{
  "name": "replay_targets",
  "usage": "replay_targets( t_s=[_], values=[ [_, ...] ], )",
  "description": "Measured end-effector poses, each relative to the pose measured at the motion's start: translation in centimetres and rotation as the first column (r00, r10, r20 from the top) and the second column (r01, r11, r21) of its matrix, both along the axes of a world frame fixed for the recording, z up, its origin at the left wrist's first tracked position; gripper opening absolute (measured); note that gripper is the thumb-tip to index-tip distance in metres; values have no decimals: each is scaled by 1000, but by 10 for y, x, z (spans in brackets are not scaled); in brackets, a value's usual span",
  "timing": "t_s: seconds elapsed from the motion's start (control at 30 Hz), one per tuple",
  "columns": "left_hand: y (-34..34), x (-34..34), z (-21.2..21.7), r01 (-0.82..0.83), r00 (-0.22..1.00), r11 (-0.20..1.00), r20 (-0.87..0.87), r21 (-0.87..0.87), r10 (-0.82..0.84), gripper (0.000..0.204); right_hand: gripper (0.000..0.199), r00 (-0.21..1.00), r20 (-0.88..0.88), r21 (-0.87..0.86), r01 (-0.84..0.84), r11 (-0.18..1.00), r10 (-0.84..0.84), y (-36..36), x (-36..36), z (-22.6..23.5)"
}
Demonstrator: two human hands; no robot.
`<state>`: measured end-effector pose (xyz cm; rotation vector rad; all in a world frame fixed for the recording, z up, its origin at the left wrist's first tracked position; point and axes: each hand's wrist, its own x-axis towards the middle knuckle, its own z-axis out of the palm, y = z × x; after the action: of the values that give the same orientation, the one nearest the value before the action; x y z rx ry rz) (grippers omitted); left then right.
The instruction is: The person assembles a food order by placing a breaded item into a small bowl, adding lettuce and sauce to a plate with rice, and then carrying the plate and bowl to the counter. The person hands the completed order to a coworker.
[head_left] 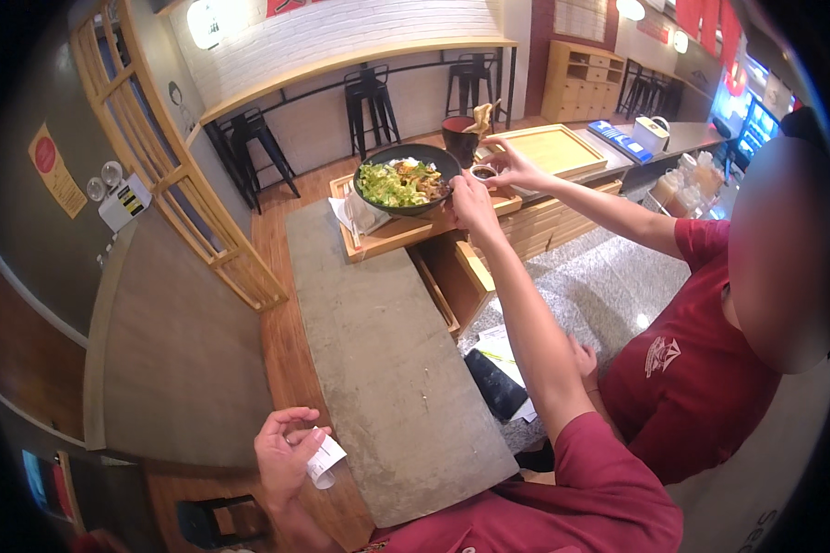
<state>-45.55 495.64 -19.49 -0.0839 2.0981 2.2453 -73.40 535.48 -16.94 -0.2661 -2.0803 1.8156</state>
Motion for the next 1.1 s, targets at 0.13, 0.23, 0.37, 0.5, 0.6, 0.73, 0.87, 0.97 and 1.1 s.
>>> replay_targets(
  t_s=[0.13,0.23,0.37,0.5,0.6,0.73,0.87,0.97,1.1],
  values=[
    [-8,3,-3,-1,999,1000,-32,-15,1,36,50,998,11,96,54,994,-55,-1,4,4],
    [-14,6,-8,-35,999,999,-35,-4,35,37,65,998,2,16,65,998,-65,-8,39,4],
    [-17,8,-14,-90,996,995,-3,39,91,38,61,998,-48,-246,27,969,-40,-28,125,-9],
    [-13,6,-11,-68,997,997,-23,48,70,38,58,998,-58,-406,11,914,-37,-47,177,-28],
    [-8,-1,-4,-22,999,999,-49,34,23,37,59,997,-74,-447,-28,894,-6,-53,196,-40],
    [0,-11,6,73,996,997,-60,11,-72,37,62,991,-121,-456,-104,884,54,-57,204,-41],
    [10,-15,7,144,985,989,-100,37,-139,39,65,985,-144,-361,-142,922,96,-53,196,-23],
    [11,-21,9,173,976,982,-145,81,-160,41,69,977,-186,-314,-164,935,109,-54,191,-12],
    [9,-35,15,175,968,982,-197,71,-158,41,70,981,-136,-293,-172,941,137,-60,194,-13]
  ],
)
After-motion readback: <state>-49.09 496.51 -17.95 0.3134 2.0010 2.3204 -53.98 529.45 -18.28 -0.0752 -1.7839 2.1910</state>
